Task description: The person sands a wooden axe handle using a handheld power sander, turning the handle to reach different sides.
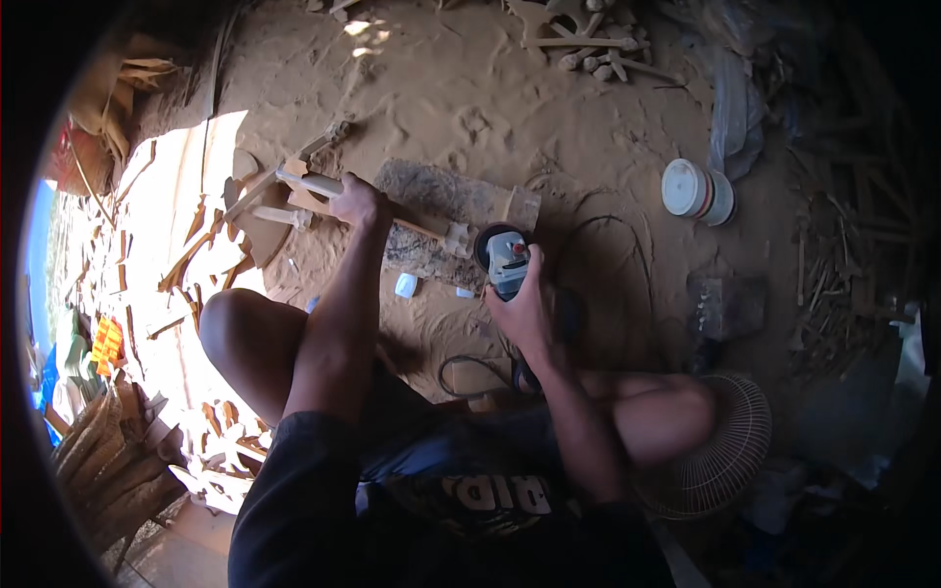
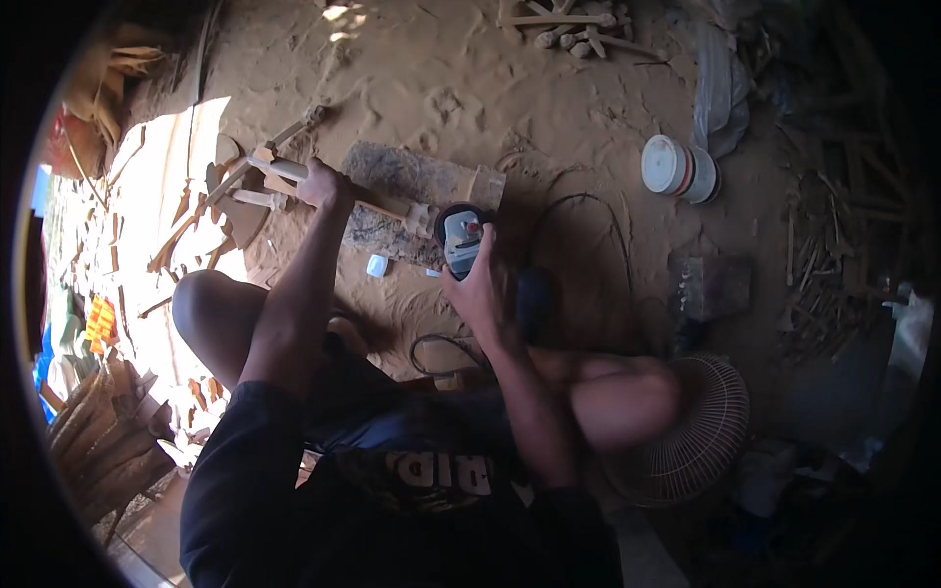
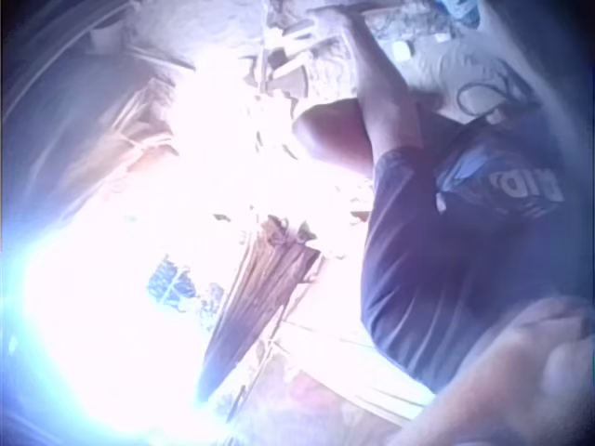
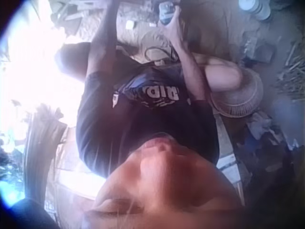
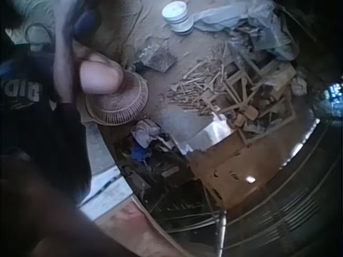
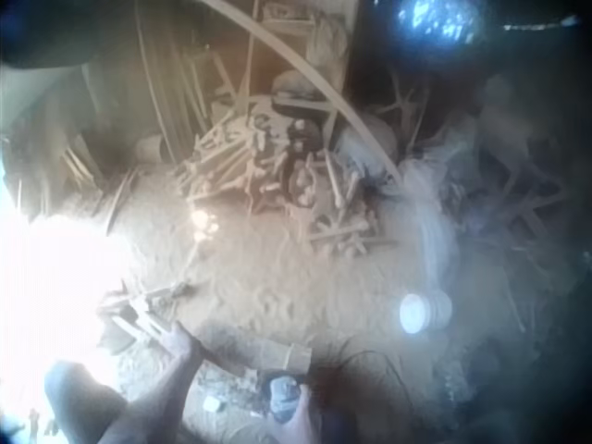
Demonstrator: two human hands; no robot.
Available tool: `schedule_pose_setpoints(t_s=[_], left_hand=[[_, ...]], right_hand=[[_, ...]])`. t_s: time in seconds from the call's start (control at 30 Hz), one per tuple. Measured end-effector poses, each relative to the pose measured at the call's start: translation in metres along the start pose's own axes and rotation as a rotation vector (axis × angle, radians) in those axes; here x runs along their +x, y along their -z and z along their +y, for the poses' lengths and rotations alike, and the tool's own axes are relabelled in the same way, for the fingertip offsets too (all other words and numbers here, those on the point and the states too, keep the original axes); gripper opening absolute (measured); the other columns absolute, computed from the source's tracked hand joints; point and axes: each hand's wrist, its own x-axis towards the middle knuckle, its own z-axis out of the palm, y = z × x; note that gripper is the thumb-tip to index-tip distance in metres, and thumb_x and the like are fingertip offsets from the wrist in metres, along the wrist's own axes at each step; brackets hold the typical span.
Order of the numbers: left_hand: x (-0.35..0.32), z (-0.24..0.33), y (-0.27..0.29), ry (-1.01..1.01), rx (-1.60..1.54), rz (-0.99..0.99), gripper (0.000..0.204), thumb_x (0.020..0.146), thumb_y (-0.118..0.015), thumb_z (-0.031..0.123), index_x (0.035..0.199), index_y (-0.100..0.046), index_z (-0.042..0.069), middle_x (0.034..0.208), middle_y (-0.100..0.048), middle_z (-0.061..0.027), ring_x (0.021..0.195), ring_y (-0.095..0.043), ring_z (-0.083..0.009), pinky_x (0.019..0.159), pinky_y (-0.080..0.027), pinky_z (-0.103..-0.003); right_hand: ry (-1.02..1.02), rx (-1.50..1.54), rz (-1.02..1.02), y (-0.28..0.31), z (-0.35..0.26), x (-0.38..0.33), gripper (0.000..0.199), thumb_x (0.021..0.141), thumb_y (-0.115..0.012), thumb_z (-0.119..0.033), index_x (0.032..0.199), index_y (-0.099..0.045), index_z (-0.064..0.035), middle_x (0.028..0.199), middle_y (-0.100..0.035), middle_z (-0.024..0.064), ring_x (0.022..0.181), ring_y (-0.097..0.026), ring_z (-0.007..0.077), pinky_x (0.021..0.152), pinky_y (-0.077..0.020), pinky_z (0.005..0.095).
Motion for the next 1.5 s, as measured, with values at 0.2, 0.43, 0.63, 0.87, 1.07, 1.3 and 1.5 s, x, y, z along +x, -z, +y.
schedule_pose_setpoints(t_s=[0.2, 0.43, 0.63, 0.87, 1.07, 1.3, 1.5], left_hand=[[-0.033, -0.017, -0.021, -0.257, 0.018, -0.216, 0.039, 0.096, -0.057, 0.035, 0.09, -0.056, -0.003, 0.077, -0.064, -0.0153, 0.067, -0.064, -0.0261, 0.064, -0.051, -0.043], [-0.08, 0.035, -0.016, -0.779, -0.11, -0.621, 0.017, 0.101, -0.065, 0.013, 0.108, -0.054, 0.002, 0.082, -0.064, -0.0089, 0.075, -0.07, -0.0207, 0.067, -0.055, -0.034], [-0.1, 0.051, -0.009, -0.947, 0.166, -0.43, 0.03, 0.096, -0.072, 0.015, 0.107, -0.049, -0.002, 0.1, -0.064, -0.0201, 0.08, -0.065, -0.0314, 0.069, -0.051, -0.045], [-0.083, 0.036, -0.019, -1.342, 0.255, -0.38, 0.039, 0.098, -0.064, 0.016, 0.119, -0.042, -0.008, 0.121, -0.044, -0.0335, 0.106, -0.052, -0.0509, 0.088, -0.045, -0.057], [-0.091, 0.036, -0.016, -0.565, -0.163, -0.741, 0.053, 0.087, -0.083, 0.013, 0.119, -0.042, 0.002, 0.102, -0.055, -0.01, 0.09, -0.059, -0.0203, 0.078, -0.05, -0.039], [-0.038, 0.034, -0.01, -0.943, -0.04, -0.5, 0.04, 0.088, -0.07, 0.009, 0.121, -0.048, 0.001, 0.09, -0.057, -0.0058, 0.076, -0.057, -0.0143, 0.063, -0.049, -0.03], [-0.083, 0.028, 0.0, -0.659, -0.21, -0.72, 0.042, 0.097, -0.076, 0.017, 0.127, -0.052, 0.0, 0.106, -0.066, -0.0072, 0.092, -0.067, -0.016, 0.079, -0.057, -0.031]], right_hand=[[-0.026, 0.078, 0.188, 0.024, 0.014, 0.008, 0.1, 0.083, -0.081, -0.024, 0.16, -0.022, -0.0004, 0.135, -0.06, 0.0329, 0.123, -0.063, 0.0481, 0.104, -0.0509, 0.0493], [-0.061, 0.261, 0.27, 0.065, -0.044, 0.009, 0.093, 0.081, -0.087, -0.021, 0.152, -0.031, 0.0016, 0.13, -0.06, 0.0255, 0.118, -0.064, 0.0328, 0.102, -0.0505, 0.0445], [-0.075, 0.198, 0.264, 0.078, -0.042, 0.008, 0.094, 0.082, -0.085, -0.02, 0.153, -0.027, 0.0002, 0.131, -0.059, 0.0263, 0.114, -0.065, 0.0363, 0.1, -0.0515, 0.0463], [-0.095, 0.171, 0.249, 0.08, -0.047, 0.0, 0.093, 0.081, -0.087, -0.024, 0.152, -0.031, -0.0009, 0.13, -0.062, 0.0283, 0.117, -0.066, 0.0398, 0.1, -0.0517, 0.0471], [-0.064, 0.195, 0.269, 0.081, -0.029, 0.0, 0.094, 0.081, -0.086, -0.026, 0.153, -0.031, -0.0018, 0.131, -0.063, 0.0275, 0.117, -0.067, 0.0404, 0.099, -0.052, 0.0472], [-0.076, 0.204, 0.175, 0.072, -0.041, -0.004, 0.098, 0.081, -0.085, -0.024, 0.156, -0.027, -0.0022, 0.133, -0.061, 0.0283, 0.121, -0.065, 0.041, 0.102, -0.0508, 0.0472], [0.031, 0.217, 0.181, 0.037, -0.001, 0.011, 0.096, 0.079, -0.086, -0.019, 0.154, -0.028, -0.0003, 0.134, -0.058, 0.0267, 0.123, -0.062, 0.0365, 0.106, -0.0487, 0.0443]])
